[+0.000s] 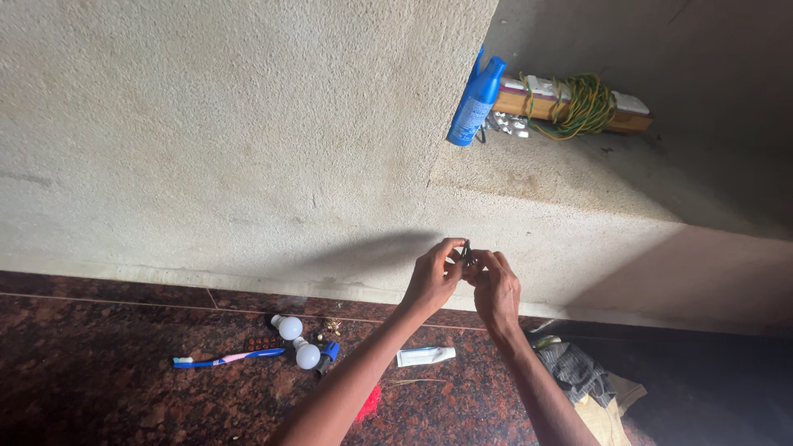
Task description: The person moves several items including blue bottles, a red cloth, light bulbs, and a tube of toothpaste between the floor and a wall-recessed ledge, arranging them on the ledge.
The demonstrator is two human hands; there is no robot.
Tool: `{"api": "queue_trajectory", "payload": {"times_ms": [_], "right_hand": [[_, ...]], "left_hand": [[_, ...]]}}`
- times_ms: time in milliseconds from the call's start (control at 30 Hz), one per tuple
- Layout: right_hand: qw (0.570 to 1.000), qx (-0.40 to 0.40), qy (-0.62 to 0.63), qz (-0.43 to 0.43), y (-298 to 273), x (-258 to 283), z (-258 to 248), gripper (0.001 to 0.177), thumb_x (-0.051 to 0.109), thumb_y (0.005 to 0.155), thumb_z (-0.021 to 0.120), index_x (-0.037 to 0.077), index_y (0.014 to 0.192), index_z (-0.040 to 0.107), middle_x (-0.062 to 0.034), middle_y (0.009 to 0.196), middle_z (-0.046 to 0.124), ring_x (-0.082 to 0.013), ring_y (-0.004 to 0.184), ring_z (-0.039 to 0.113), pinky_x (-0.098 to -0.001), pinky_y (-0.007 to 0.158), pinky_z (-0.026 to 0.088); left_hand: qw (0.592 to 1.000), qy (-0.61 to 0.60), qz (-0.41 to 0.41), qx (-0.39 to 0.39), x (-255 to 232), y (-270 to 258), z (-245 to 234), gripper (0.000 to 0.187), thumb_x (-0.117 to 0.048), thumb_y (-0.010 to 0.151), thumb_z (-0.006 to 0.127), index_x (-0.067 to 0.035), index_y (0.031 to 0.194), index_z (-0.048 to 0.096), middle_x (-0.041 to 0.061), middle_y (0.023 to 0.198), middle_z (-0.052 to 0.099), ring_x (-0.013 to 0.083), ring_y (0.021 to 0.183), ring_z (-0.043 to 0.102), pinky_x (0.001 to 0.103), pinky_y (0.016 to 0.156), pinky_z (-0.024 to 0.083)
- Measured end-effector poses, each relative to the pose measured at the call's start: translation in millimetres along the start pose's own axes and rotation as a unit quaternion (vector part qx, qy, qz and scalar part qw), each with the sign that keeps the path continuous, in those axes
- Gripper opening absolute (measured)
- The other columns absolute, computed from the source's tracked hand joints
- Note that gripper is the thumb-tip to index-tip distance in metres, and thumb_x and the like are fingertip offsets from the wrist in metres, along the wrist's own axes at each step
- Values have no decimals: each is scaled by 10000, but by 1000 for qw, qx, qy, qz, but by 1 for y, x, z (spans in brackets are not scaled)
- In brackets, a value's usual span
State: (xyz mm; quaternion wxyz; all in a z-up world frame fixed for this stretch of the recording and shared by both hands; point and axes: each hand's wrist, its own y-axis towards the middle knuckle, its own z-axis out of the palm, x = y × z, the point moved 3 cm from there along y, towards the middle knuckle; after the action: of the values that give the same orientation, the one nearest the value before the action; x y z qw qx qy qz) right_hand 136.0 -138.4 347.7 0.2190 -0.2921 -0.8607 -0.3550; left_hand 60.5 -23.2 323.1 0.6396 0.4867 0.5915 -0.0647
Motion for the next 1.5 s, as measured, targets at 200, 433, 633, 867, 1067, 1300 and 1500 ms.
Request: {"api": "queue_trajectory", "payload": {"times_ms": [200, 433, 633, 867, 1067, 1300, 1500], "right_hand": [[999, -28, -22, -33, 10, 12, -14, 233, -2, 937, 603, 66, 1131, 711, -81, 976, 689, -185, 787, 736, -337, 626, 608], [989, -85, -31, -120, 27, 30, -40, 234, 24, 977, 631, 61, 1180, 740, -76, 899, 654, -165, 744, 692, -322, 625, 576], [986, -95, -7, -138, 46, 50, -63, 259, -8, 958, 678, 23, 1204, 751, -97, 890, 641, -179, 739, 670, -304, 622, 586], [974, -105, 128, -156, 70, 62, -84, 215, 24, 961, 691, 20, 1173, 727, -102, 1069, 666, -187, 952, 734, -274, 786, 659], [978, -121, -4, -167, 103, 43, -94, 169, 70, 953, 737, 56, 1119, 767, -89, 1080, 746, -212, 954, 764, -357, 801, 596], [970, -103, -53, -213, 156, 7, -79, 153, 31, 958, 700, 66, 1086, 777, -114, 1055, 756, -224, 851, 751, -345, 721, 615], [957, 17, -107, -267, 202, -11, -80, 111, 45, 912, 721, 53, 1004, 783, -111, 921, 774, -208, 729, 735, -353, 629, 608]], "left_hand": [[1000, -9, 16, -6, -19, 13, -2, 326, -59, 970, 653, -70, 1290, 591, 91, 937, 735, 173, 799, 771, 285, 638, 647], [996, 24, 85, -17, -54, 33, -11, 315, -52, 974, 666, -71, 1284, 609, 95, 931, 726, 165, 778, 755, 281, 640, 635], [987, 109, 112, -30, -82, 64, -19, 321, -150, 954, 701, -116, 1265, 632, 60, 1005, 724, 157, 707, 715, 281, 594, 595], [963, 168, 200, -61, -117, 92, -29, 273, -193, 910, 743, -107, 1148, 641, 45, 933, 703, 192, 841, 722, 335, 691, 579], [941, 247, 225, -50, -94, 135, -1, 278, -168, 899, 748, -58, 1091, 580, 87, 952, 697, 228, 856, 704, 355, 712, 573], [952, 258, 163, -38, -57, 169, 23, 226, -108, 998, 674, -4, 1142, 535, 165, 1013, 671, 235, 745, 703, 339, 568, 602], [940, 312, 116, -74, -53, 185, 20, 258, -79, 904, 730, 1, 1120, 614, 167, 974, 706, 264, 780, 728, 385, 656, 604]]}}
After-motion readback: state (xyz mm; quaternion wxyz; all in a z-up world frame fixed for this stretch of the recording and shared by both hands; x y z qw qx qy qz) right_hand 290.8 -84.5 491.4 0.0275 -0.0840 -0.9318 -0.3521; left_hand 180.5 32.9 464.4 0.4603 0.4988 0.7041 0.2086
